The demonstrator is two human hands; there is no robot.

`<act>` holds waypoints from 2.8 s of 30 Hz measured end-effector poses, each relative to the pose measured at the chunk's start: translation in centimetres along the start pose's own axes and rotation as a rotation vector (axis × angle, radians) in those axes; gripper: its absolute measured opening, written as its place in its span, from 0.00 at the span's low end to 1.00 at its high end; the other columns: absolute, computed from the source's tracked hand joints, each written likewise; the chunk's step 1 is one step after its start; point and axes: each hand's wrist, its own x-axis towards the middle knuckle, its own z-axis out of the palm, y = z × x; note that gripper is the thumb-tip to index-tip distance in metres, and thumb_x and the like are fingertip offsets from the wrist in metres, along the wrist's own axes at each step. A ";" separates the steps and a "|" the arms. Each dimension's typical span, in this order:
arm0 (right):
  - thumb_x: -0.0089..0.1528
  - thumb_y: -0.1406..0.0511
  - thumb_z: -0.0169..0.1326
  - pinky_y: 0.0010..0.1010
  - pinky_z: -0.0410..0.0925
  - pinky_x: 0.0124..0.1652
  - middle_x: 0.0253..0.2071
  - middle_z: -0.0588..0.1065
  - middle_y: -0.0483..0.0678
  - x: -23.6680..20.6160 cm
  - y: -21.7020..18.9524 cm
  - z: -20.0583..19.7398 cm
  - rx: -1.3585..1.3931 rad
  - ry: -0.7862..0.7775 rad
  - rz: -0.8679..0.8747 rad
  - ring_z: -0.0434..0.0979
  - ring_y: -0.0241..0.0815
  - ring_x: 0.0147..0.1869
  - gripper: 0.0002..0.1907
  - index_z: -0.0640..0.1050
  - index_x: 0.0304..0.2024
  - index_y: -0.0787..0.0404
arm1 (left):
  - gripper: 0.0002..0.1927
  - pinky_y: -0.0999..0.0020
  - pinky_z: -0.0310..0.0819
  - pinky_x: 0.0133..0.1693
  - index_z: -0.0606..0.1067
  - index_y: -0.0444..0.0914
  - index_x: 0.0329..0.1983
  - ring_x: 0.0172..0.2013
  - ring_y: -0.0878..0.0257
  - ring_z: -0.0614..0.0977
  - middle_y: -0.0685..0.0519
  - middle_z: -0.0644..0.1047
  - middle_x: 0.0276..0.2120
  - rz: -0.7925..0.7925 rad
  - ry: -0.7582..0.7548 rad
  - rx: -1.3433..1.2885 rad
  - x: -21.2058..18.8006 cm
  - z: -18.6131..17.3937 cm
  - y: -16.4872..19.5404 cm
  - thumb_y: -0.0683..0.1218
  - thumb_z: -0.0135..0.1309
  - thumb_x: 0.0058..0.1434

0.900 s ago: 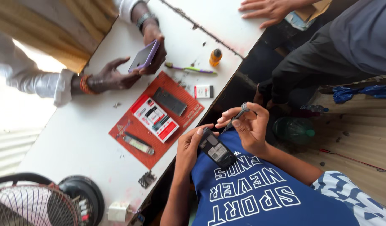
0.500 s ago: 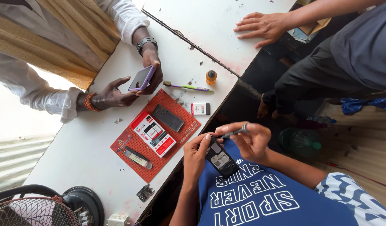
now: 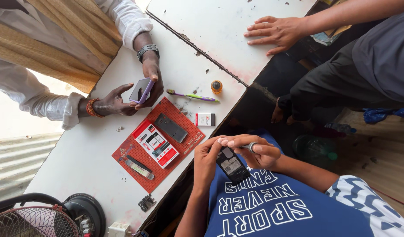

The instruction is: The person uses a screwdriver to remove screws from the back of a mobile phone, then connects a charging cable to test the device. The phone screen lights up, and the person briefly handles another phone before the clip ends.

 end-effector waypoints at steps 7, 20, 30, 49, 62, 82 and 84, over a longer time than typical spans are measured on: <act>0.67 0.78 0.51 0.50 0.77 0.57 0.54 0.73 0.61 0.1 1.9 -2.3 0.057 0.020 -0.011 0.81 0.56 0.59 0.30 0.54 0.64 0.55 | 0.15 0.75 0.77 0.41 0.82 0.29 0.47 0.37 0.68 0.83 0.49 0.84 0.36 -0.033 0.002 0.010 1.7 1.7 -0.3 0.45 0.51 0.70; 0.78 0.69 0.51 0.42 0.81 0.49 0.55 0.75 0.56 4.9 5.4 -15.6 0.371 0.761 0.617 0.82 0.49 0.57 0.30 0.52 0.75 0.49 | 0.17 0.65 0.85 0.44 0.79 0.26 0.51 0.41 0.54 0.88 0.38 0.84 0.40 -0.094 -0.077 -0.054 5.1 4.8 0.0 0.44 0.47 0.71; 0.75 0.70 0.50 0.43 0.81 0.50 0.56 0.75 0.56 2.9 6.5 -16.9 0.435 0.815 0.707 0.82 0.51 0.58 0.29 0.55 0.74 0.51 | 0.18 0.64 0.85 0.42 0.77 0.26 0.54 0.40 0.55 0.88 0.37 0.83 0.43 -0.087 -0.081 -0.103 6.6 6.9 -1.5 0.45 0.47 0.71; 0.75 0.70 0.49 0.43 0.81 0.50 0.55 0.75 0.56 -0.6 6.6 -23.4 0.436 0.835 0.698 0.82 0.49 0.56 0.28 0.55 0.74 0.52 | 0.17 0.63 0.85 0.44 0.78 0.26 0.52 0.41 0.55 0.87 0.38 0.83 0.43 -0.070 -0.097 -0.144 9.1 13.5 -4.4 0.43 0.46 0.71; 0.74 0.70 0.49 0.43 0.81 0.49 0.54 0.76 0.55 -2.7 7.4 -26.1 0.419 0.852 0.679 0.82 0.48 0.56 0.28 0.56 0.74 0.52 | 0.17 0.62 0.85 0.44 0.78 0.26 0.52 0.42 0.53 0.87 0.38 0.83 0.41 -0.064 -0.125 -0.132 10.2 15.9 -6.9 0.43 0.46 0.71; 0.76 0.68 0.53 0.45 0.82 0.49 0.51 0.75 0.54 -2.1 5.6 -22.6 0.623 0.364 0.633 0.83 0.48 0.53 0.31 0.52 0.74 0.49 | 0.17 0.63 0.82 0.50 0.75 0.26 0.56 0.45 0.54 0.86 0.40 0.81 0.46 -0.096 -0.167 -0.254 10.7 19.2 -9.4 0.44 0.46 0.75; 0.75 0.68 0.52 0.43 0.83 0.47 0.49 0.76 0.57 -2.6 5.3 -23.4 0.306 0.249 0.471 0.84 0.49 0.48 0.29 0.53 0.72 0.46 | 0.17 0.63 0.82 0.52 0.75 0.26 0.57 0.47 0.54 0.86 0.40 0.81 0.47 -0.071 -0.196 -0.260 10.5 19.6 -9.8 0.44 0.45 0.76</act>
